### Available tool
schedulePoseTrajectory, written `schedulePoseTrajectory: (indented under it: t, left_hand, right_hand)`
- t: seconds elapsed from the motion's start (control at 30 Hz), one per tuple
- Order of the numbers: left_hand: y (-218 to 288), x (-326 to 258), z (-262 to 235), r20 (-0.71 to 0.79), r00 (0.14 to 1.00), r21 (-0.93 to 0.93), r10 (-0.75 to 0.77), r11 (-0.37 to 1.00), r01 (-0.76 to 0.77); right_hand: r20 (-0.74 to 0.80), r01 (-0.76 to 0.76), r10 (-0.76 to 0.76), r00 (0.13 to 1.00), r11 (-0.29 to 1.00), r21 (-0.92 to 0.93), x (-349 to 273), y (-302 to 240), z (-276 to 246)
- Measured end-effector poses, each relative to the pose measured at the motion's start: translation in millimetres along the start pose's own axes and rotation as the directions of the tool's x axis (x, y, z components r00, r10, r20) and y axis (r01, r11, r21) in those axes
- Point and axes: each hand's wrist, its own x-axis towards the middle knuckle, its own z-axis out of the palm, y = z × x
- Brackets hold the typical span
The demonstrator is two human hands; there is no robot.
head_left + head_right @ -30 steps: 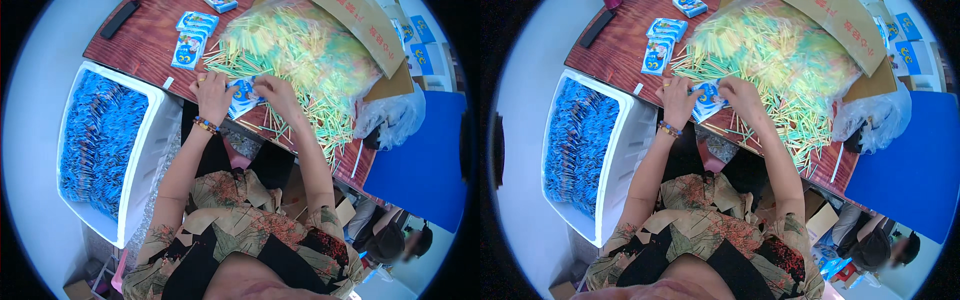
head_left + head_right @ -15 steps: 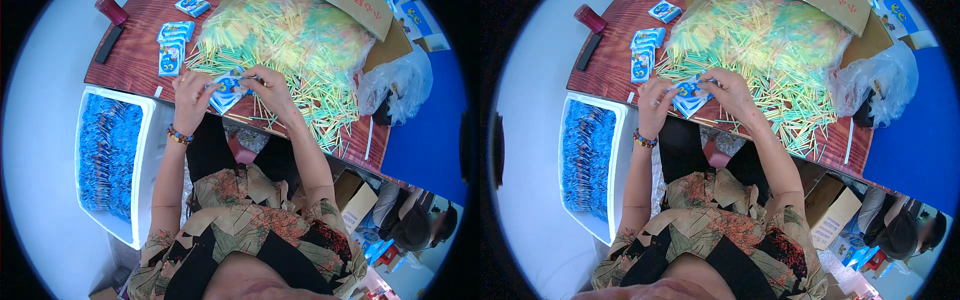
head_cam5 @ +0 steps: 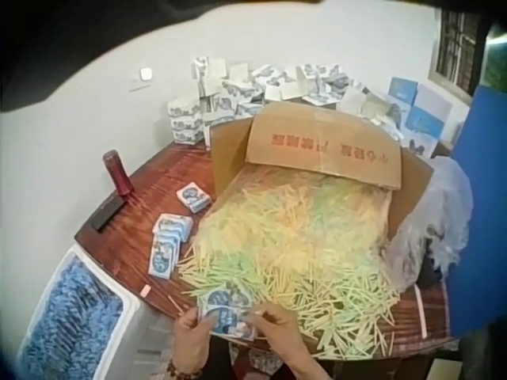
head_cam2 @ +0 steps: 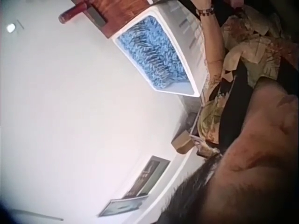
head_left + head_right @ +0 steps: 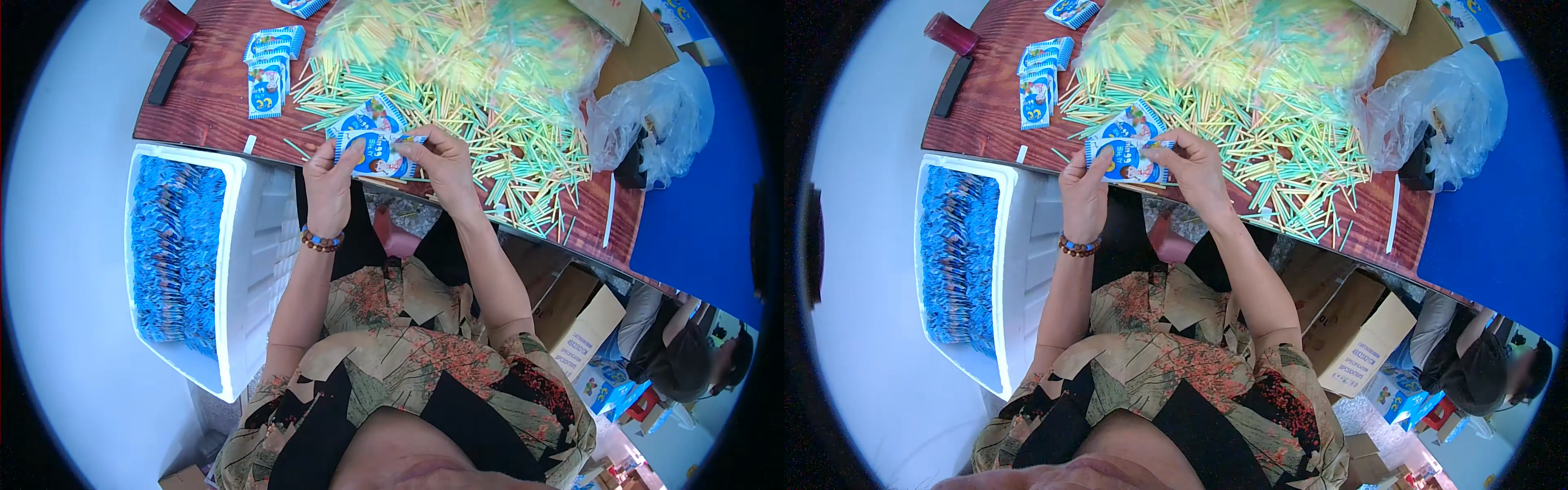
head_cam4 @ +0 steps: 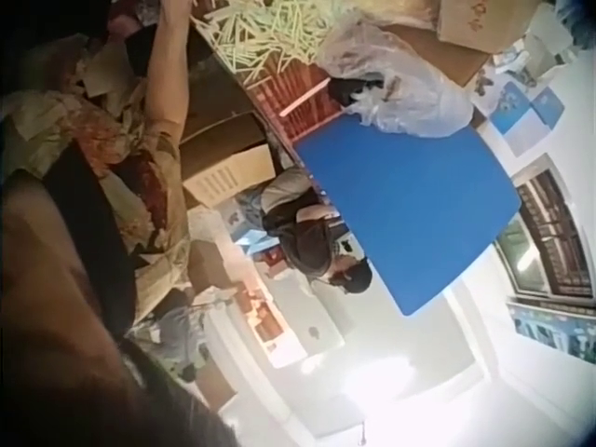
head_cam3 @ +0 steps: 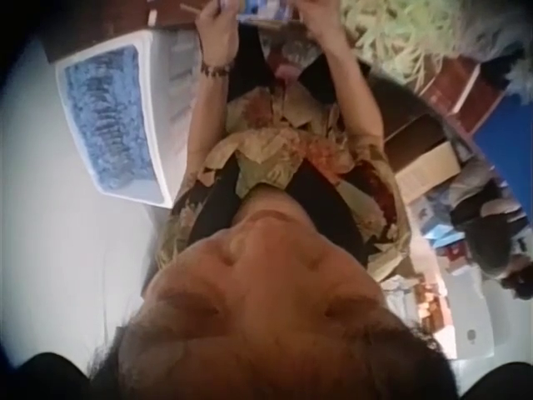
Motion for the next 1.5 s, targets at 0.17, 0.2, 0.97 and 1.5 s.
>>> schedulePoseTrajectory:
  t: [0.17,0.2,0.97,1.5]
  left_hand:
    - [-0.2,-9.1,-9.1,0.036,0.997,0.135,-0.063,0.989,0.057]
    - [0.0,-10.0,-9.6,0.029,0.999,0.136,-0.045,0.990,0.040]
    - [-14.7,-19.8,-6.3,-0.093,0.995,0.030,0.042,0.999,-0.039]
    - [-13.5,-29.0,21.9,-0.100,0.991,-0.079,-0.090,0.994,0.082]
  right_hand:
    - [0.058,-0.095,0.096,0.994,0.995,-0.022,-7.4,-0.1,3.7]
    - [0.058,-0.103,0.103,0.993,0.995,-0.001,-7.5,1.1,5.0]
    - [0.045,-0.178,0.179,0.983,0.984,-0.018,-20.5,-6.1,1.4]
    - [0.323,0.503,-0.401,0.857,0.784,-0.363,-29.4,-17.7,-24.0]
